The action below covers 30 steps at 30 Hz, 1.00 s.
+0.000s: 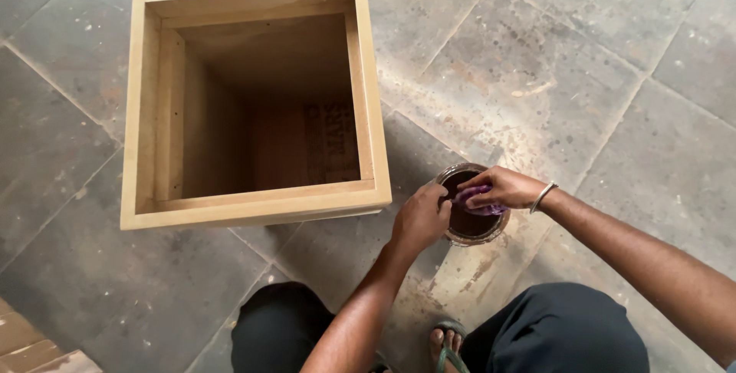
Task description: The person opens a paint can, dips a cloth into the dark liquid, and applies the stain to the interior surfaces of a small wooden box. The person rotates the box to reach all sides and continues wiping until the surfaces are coated.
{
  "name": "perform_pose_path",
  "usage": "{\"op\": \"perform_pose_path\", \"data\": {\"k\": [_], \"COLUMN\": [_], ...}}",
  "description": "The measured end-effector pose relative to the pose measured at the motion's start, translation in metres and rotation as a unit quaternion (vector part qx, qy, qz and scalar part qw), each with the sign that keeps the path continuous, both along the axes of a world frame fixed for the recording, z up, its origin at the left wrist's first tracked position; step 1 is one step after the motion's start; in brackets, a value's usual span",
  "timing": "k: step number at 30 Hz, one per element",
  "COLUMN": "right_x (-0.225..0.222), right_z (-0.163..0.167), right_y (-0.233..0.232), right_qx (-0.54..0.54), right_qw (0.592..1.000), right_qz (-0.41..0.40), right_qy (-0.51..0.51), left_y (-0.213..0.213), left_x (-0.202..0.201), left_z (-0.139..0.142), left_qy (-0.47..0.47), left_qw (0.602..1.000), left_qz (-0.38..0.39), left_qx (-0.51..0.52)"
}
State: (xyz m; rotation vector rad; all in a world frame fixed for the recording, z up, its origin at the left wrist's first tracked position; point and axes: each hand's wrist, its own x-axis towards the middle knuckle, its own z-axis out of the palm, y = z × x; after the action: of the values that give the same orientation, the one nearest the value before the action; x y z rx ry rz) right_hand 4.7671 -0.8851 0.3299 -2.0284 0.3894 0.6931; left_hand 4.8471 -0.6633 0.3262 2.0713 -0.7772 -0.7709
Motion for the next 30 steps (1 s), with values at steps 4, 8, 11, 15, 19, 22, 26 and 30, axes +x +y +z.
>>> {"op": "perform_pose_path", "data": {"k": [4, 8, 11, 15, 19, 22, 26, 30], "right_x": [0.001, 0.002, 0.004, 0.003, -0.007, -0.021, -0.063, -0.1], "right_z": [0.013, 0.032, 0.045, 0.041, 0.006, -0.032, -0.079, -0.103], "right_y": [0.003, 0.008, 0.015, 0.023, 0.011, -0.014, -0.055, -0.089], "right_qx": [-0.097, -0.179, -0.265, -0.324, -0.3, -0.267, -0.119, 0.099], "right_qw": [0.995, 0.979, 0.955, 0.936, 0.949, 0.963, 0.978, 0.956], "right_qz": [0.021, 0.066, 0.107, 0.12, 0.085, -0.011, -0.169, -0.276], "right_qy": [-0.01, -0.069, -0.076, -0.067, -0.035, 0.019, 0.025, 0.0], "left_y": [-0.001, -0.003, -0.006, -0.011, -0.018, -0.02, -0.019, -0.019], "left_x": [0.001, 0.002, 0.004, 0.001, -0.004, -0.007, -0.003, 0.0], "left_z": [0.005, 0.004, 0.001, 0.0, 0.004, 0.011, 0.039, 0.097], "left_qy": [0.013, 0.027, 0.005, -0.001, -0.02, -0.027, 0.038, 0.079], "left_qw": [1.0, 0.999, 0.999, 0.998, 0.997, 0.997, 0.996, 0.968], "left_qz": [0.015, 0.025, 0.039, 0.053, 0.062, 0.044, 0.007, -0.068], "left_qx": [0.014, 0.04, 0.033, 0.024, -0.031, -0.055, -0.078, -0.229]}}
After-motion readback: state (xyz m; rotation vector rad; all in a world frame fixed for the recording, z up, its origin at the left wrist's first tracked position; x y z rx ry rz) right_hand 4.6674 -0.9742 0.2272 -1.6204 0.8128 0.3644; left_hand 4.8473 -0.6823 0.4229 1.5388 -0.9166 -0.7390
